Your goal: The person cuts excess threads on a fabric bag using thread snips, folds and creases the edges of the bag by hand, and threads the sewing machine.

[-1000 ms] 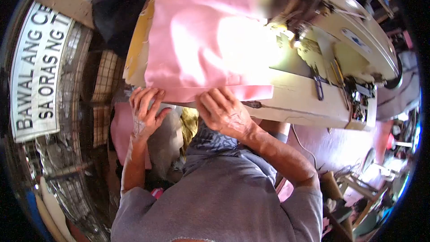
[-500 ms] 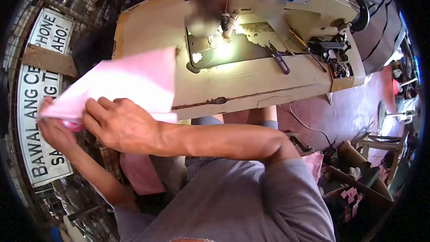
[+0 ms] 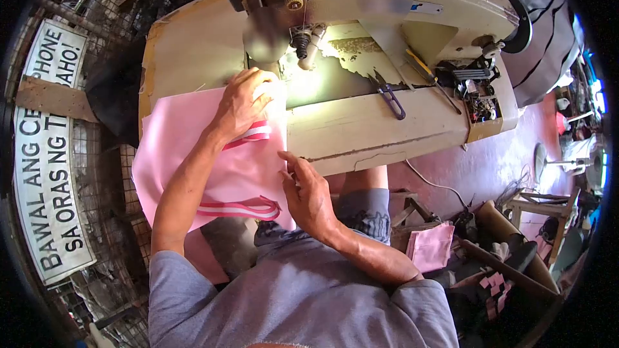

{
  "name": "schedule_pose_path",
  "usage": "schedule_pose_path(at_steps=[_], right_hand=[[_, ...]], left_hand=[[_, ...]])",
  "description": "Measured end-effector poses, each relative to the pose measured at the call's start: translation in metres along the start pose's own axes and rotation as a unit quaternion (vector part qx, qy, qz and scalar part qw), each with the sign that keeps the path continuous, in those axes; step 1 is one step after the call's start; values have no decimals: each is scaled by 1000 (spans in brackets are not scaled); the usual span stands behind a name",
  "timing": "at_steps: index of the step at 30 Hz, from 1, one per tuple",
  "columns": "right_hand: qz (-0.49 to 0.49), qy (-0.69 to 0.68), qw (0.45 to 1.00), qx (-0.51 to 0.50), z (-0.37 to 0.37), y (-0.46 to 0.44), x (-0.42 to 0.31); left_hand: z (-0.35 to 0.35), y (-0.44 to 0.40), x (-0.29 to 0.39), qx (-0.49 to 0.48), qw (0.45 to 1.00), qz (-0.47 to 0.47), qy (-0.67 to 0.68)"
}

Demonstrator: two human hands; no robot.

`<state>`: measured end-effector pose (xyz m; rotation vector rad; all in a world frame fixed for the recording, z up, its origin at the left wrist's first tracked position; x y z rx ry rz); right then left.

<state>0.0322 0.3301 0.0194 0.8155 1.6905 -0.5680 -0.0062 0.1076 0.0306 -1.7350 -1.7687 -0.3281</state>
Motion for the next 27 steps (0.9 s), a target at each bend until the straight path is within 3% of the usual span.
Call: schedule_pose_path(at_steps=[3, 6, 7, 11, 15, 18, 19, 22, 24, 26, 27], right_hand=[[-23, 79, 996, -24, -3, -5, -1], [-65, 226, 971, -32, -7, -5, -4], [-75, 262, 961, -33, -8, -3, -6], [-188, 390, 902, 4, -12, -5, -12], [-255, 401, 880, -1, -19, -35, -27], [-319, 460, 828, -32, -18, -66, -29], [-319, 444, 837, -22, -16, -67, -22], [-307, 419, 853, -49, -20, -75, -25], [-303, 335, 888, -79, -35, -96, -15], [-180, 266, 946, 36, -47, -120, -3], [-151, 274, 948, 66, -49, -137, 1]], left_hand=[[3, 4, 5, 96, 995, 14, 3], [-2, 5, 22, 141, 982, 80, -95], [-5, 5, 26, 136, 970, 143, -145], [4, 7, 16, 79, 976, 176, -98], [-2, 10, 26, 6, 986, 122, -110], [-5, 23, 33, -39, 984, 110, -132], [-1, 28, 32, -46, 987, 92, -126], [6, 41, 25, 53, 978, 122, -161], [6, 42, 24, 30, 985, 102, -139], [6, 40, 27, 13, 984, 91, -150], [6, 41, 27, 44, 987, 91, -121]])
Point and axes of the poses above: each hand's wrist, its own y-axis away from the middle knuckle, its own z-axis out of the palm, x = y × z, the point moved 3 cm from there along -y, towards the middle knuckle, and after that the axes turned 6 degrees about y, right-handed, at the moved point
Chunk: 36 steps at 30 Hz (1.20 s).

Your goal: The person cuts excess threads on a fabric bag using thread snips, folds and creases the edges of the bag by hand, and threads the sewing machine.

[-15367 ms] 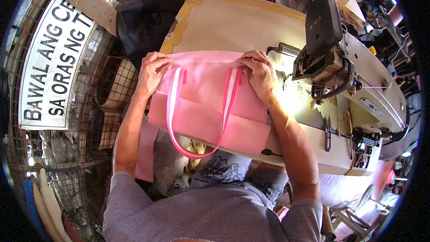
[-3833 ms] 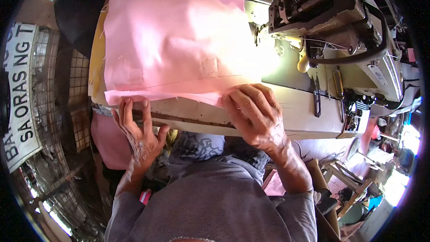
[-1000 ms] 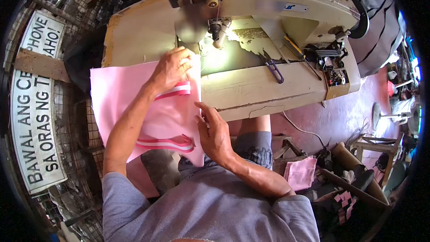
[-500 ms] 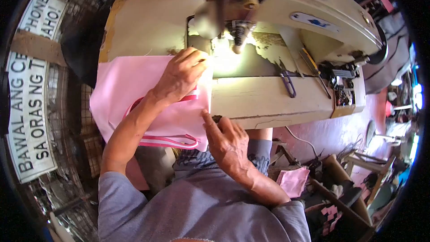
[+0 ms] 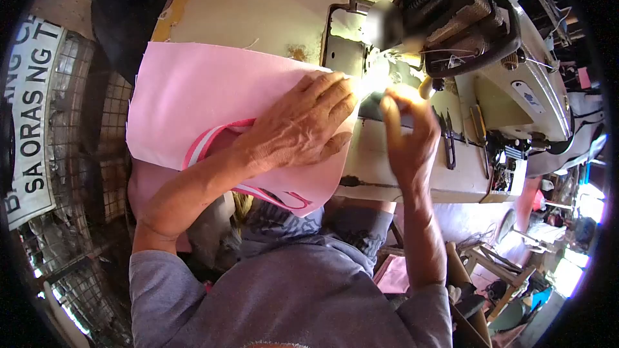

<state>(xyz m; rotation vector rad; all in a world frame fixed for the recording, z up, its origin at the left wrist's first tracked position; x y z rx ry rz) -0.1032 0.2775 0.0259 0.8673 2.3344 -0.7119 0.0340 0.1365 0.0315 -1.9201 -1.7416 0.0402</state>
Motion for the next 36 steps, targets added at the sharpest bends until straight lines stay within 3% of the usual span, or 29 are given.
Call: schedule_pose_path(at_steps=[1, 5, 7, 10, 14, 16, 18, 19, 21, 22, 27, 29, 32, 33, 35, 36], right_hand=[[36, 14, 999, 22, 4, -15, 8], [-27, 76, 996, 38, 23, -41, 3], [-41, -94, 994, 33, 31, -41, 18], [-10, -112, 992, 51, 26, -36, 29], [-45, 28, 998, 32, 23, -30, 14], [-79, -8, 996, 33, 27, -28, 23], [-71, 1, 997, -8, 23, -28, 8], [-97, -99, 990, 4, 28, -28, 16], [-231, 45, 972, 9, 21, -34, 9], [-210, 136, 968, -5, 15, -35, 3], [-204, 320, 925, -34, 5, -55, 20], [-228, 280, 932, 16, 8, -57, 20], [-181, 187, 964, 48, 12, -55, 42], [-204, 195, 958, 50, 11, -58, 39], [-232, 221, 943, 89, 14, -58, 49], [-167, 198, 963, 72, 14, -57, 50]], left_hand=[[1, 1, 0, 11, 1000, -2, 11], [5, 0, -4, 25, 999, 4, 35], [4, 0, -5, 18, 999, 4, 41], [1, 2, -22, 3, 1000, 2, 4], [-18, 1, -89, 34, 997, -38, -53], [-32, -9, -126, 25, 995, -69, -66], [-35, -25, -162, 52, 995, -25, -78], [-37, -32, -174, 64, 994, -4, -84], [-35, -48, -186, 68, 989, 77, -108], [-32, -56, -186, 71, 984, 117, -118], [-24, -81, -187, 0, 990, 134, -40], [-22, -89, -183, -59, 990, 125, -41], [-13, -83, -185, 19, 988, 140, -59], [-12, -84, -185, 45, 986, 150, -64], [-13, -89, -185, -19, 987, 135, -90], [-12, -91, -183, -35, 984, 136, -107]])
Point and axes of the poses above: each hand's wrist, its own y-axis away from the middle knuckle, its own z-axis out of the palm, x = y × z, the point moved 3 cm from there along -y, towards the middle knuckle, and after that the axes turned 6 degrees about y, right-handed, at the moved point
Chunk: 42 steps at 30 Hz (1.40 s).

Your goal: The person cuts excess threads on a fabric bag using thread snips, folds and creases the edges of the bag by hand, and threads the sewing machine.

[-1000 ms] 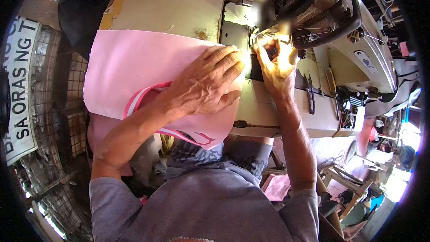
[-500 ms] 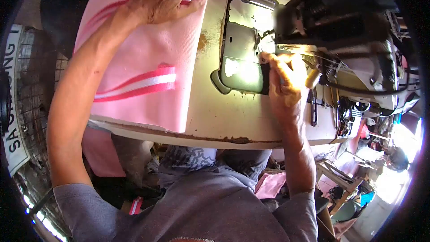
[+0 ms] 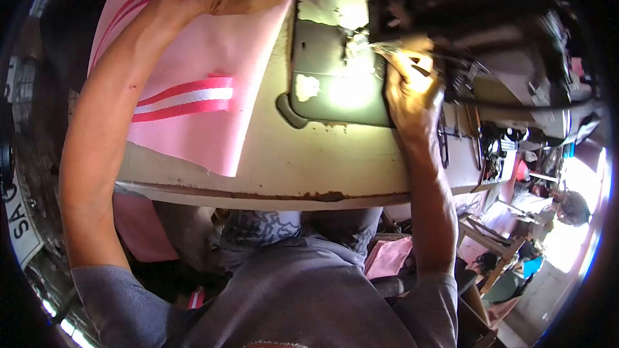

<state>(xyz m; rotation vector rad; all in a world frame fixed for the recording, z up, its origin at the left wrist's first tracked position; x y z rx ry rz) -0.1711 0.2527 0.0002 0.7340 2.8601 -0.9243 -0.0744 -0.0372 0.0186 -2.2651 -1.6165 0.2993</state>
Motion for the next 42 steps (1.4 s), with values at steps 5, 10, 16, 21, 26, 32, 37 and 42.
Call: schedule_pose_path(at_steps=[5, 10, 16, 21, 26, 32, 37, 42], right_hand=[[-12, -54, 996, 64, 7, 8, 11], [83, -150, 985, -1, -7, -8, -2], [66, -184, 981, -4, 0, -13, 4], [90, -221, 971, 20, -6, -9, 2], [57, -200, 978, 19, -4, -4, 3], [42, -163, 985, -25, 13, -2, 12], [51, -115, 990, -58, 15, 4, 16], [-57, 1, 998, 31, 9, 18, 14]], left_hand=[[-15, -11, 17, -78, 990, -119, -12], [-91, 12, 125, 31, 967, -146, 205], [-13, 97, 305, -283, 712, -154, 624], [106, 160, 265, -262, 694, -519, 425], [148, 171, 200, -125, 678, -647, 326], [162, 182, 180, -49, 644, -691, 325], [173, 191, 164, -26, 637, -689, 345], [202, 190, 133, -2, 634, -680, 369]])
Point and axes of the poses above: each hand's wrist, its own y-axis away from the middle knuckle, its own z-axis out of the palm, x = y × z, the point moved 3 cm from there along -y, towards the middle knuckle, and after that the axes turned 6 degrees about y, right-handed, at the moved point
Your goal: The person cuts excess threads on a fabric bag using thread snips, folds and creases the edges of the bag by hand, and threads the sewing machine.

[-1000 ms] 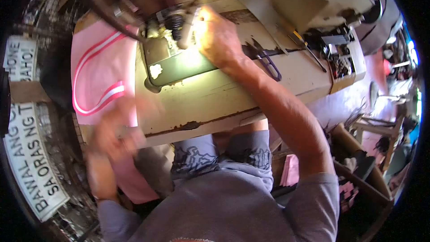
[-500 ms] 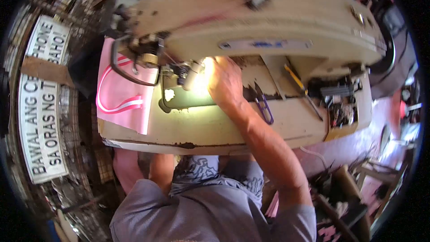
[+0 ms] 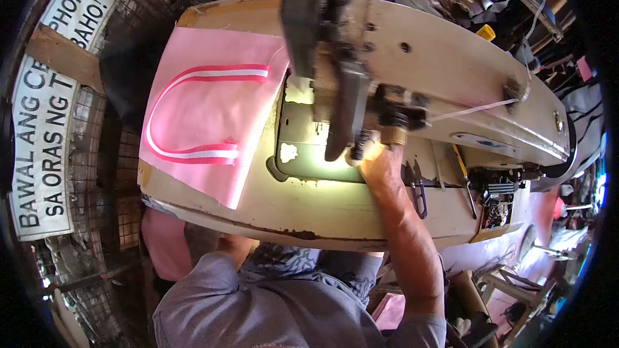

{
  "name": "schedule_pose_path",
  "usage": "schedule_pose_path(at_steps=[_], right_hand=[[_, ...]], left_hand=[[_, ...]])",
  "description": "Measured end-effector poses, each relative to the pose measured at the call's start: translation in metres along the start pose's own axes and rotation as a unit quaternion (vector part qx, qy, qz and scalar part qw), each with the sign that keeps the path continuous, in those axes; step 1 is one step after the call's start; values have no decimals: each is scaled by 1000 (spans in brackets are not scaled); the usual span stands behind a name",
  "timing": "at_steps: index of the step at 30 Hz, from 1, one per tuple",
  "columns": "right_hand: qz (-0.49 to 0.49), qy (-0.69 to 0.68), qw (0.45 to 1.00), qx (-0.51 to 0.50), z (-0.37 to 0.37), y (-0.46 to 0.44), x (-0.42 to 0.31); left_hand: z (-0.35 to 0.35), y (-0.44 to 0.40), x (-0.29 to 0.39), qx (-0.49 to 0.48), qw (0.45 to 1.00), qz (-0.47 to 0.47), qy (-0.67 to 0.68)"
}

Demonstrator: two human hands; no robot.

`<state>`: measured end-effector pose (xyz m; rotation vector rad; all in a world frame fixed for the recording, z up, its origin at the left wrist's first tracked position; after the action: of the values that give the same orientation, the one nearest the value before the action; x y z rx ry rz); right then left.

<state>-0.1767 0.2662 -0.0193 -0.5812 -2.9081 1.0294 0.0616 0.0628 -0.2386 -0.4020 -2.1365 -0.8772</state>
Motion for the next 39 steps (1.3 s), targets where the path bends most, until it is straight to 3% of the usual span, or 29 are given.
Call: schedule_pose_path(at_steps=[2, 3, 4, 6, 7, 10, 12, 13, 14, 16, 19, 22, 25, 26, 28, 30, 31, 32, 33, 36, 39], right_hand=[[45, -32, 998, 3, 26, 21, 20], [-59, 154, 986, -26, 26, 20, 17], [-168, 328, 930, -15, 25, 21, 14], [-216, 533, 815, -65, 48, 48, 29], [-232, 566, 789, -57, 47, 51, 31], [-193, 513, 836, -20, 34, 50, 36], [22, 300, 954, 9, 38, 46, 27], [116, 186, 974, 59, 39, 43, 21], [-8, 321, 947, -4, 30, 41, 31], [-121, 384, 915, -17, 29, 44, 33], [-209, 465, 860, 15, 39, 51, 29], [-251, 610, 744, -101, 52, 56, 22], [-133, 335, 920, -151, 45, 35, 27], [-80, 236, 954, -167, 41, 28, 26], [36, 43, 987, -149, 28, 13, 16], [164, -169, 965, -117, 23, -2, 11], [139, -117, 979, -91, 3, -18, 0], [182, -220, 957, -49, -12, -26, -8], [195, -206, 955, -82, -5, -24, -4], [109, -167, 980, -10, -8, -29, -10], [95, -146, 984, -35, -1, -27, -6]], left_hand=[[4, -16, 1, 1, 1000, 4, 11], [5, -24, 2, 1, 1000, 6, 17], [7, -31, 2, 0, 1000, 7, 20], [13, -41, 1, 1, 1000, 7, 26], [15, -46, 1, 1, 1000, 8, 27], [23, -53, 0, -2, 999, 6, 33], [28, -57, -2, -5, 999, 4, 33], [29, -60, -2, -6, 999, 4, 36], [30, -60, -2, -7, 999, 5, 36], [31, -60, -4, -13, 999, 7, 38], [30, -56, -7, -26, 998, 10, 51], [25, -43, -13, -42, 995, 6, 87], [17, -14, -21, -85, 987, 2, 139], [12, 1, -23, -108, 981, -1, 160], [3, 34, -28, -166, 965, -1, 205], [-9, 75, -32, -249, 934, 1, 257], [-16, 100, -34, -300, 910, 5, 286], [-23, 122, -35, -347, 886, 8, 307], [-30, 147, -33, -396, 856, 11, 332], [-53, 219, -1, -517, 764, 26, 386], [-71, 264, 85, -532, 745, 45, 400]])
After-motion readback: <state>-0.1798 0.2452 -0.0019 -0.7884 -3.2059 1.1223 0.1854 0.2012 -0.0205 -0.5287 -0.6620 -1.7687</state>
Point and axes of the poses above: each hand's wrist, its own y-axis away from the middle knuckle, its own z-axis out of the palm, x = y × z, the point moved 3 cm from there along -y, towards the middle knuckle, and after that the axes turned 6 degrees about y, right-handed, at the moved point
